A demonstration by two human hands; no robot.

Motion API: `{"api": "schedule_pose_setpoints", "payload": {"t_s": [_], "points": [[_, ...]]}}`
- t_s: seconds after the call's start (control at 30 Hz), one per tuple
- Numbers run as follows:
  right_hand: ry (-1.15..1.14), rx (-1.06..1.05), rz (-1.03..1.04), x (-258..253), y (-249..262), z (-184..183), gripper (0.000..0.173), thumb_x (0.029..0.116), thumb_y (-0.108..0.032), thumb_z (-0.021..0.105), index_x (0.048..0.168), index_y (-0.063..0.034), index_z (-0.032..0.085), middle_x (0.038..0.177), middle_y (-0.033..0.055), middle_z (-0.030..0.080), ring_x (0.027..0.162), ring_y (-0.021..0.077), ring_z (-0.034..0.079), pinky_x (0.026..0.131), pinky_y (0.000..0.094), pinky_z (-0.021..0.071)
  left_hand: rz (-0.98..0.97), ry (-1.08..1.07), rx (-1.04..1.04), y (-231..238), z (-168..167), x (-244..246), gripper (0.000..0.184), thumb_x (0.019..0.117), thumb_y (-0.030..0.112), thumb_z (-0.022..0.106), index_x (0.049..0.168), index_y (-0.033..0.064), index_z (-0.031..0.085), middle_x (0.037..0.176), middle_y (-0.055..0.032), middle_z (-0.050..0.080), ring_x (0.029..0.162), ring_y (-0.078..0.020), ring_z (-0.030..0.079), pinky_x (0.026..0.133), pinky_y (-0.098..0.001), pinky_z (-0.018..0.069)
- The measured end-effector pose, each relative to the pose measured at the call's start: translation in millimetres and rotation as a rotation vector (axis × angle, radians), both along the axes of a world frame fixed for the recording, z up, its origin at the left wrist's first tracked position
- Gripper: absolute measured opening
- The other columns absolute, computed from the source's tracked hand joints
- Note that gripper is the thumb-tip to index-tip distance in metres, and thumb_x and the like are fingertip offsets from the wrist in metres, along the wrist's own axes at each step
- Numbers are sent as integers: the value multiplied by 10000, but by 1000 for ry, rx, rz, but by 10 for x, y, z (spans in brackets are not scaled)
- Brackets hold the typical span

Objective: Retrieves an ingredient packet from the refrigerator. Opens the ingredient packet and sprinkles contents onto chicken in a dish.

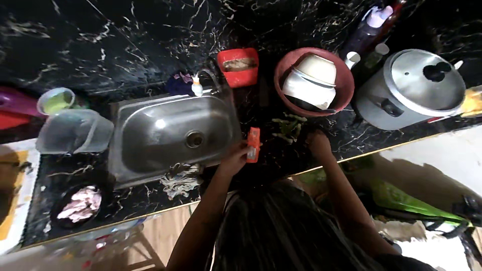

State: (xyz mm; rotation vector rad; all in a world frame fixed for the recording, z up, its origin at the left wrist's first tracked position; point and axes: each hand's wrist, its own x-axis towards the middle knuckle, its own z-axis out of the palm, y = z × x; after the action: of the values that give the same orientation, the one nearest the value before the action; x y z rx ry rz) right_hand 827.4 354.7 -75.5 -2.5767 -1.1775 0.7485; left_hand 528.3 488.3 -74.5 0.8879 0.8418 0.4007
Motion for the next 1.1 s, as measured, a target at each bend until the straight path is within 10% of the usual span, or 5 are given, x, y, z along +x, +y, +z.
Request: {"api": "schedule_pose_setpoints", "payload": {"t_s": [0.17, 0.37, 0.63, 0.93, 1.1], "points": [[40, 227, 36, -308, 147, 324, 252, 1041, -102, 533, 1200, 37, 670, 1259, 257, 643, 1137, 416, 657, 977, 587, 533, 72, -34, -21, -58, 114, 119, 258, 1109, 179, 396, 1294, 64, 534, 1089, -87, 693, 960, -189, 696, 850, -376, 595], [541, 430, 313, -906, 522, 406, 811, 828, -388, 863, 1452, -33, 485, 1309, 206, 612, 1110, 302, 661, 930, 482, 585, 219, 35, 56, -135, 222, 255, 393, 987, 43, 641, 1348, 52, 486, 1060, -99, 672, 875, -195, 686, 764, -377, 610], [602, 412, 488, -1123, 940, 626, 390, 904, -185, 805, 1234, -40, 656, 1136, 141, 692, 966, 233, 695, 872, 438, 598, 381, -13, 92, -156, 412, -27, 525, 1010, 93, 617, 1485, 96, 393, 1229, -148, 658, 1038, -253, 697, 891, -430, 606], [653, 676, 773, -1611, 1452, 648, 153, 990, -54, 649, 1133, -17, 612, 1083, 138, 673, 784, 201, 682, 693, 380, 614, 598, -68, 203, -270, 567, -650, 384, 934, -12, 662, 1299, 59, 567, 1068, -82, 707, 894, -193, 710, 783, -384, 624], [602, 662, 1100, -2184, 1648, 708, 286, 905, -206, 793, 1120, -33, 717, 1131, 127, 691, 1045, 204, 677, 923, 395, 587, 823, 4, 197, -314, 596, -1156, 222, 968, 34, 668, 1187, 32, 627, 1020, -88, 718, 841, -166, 706, 742, -335, 614]]}}
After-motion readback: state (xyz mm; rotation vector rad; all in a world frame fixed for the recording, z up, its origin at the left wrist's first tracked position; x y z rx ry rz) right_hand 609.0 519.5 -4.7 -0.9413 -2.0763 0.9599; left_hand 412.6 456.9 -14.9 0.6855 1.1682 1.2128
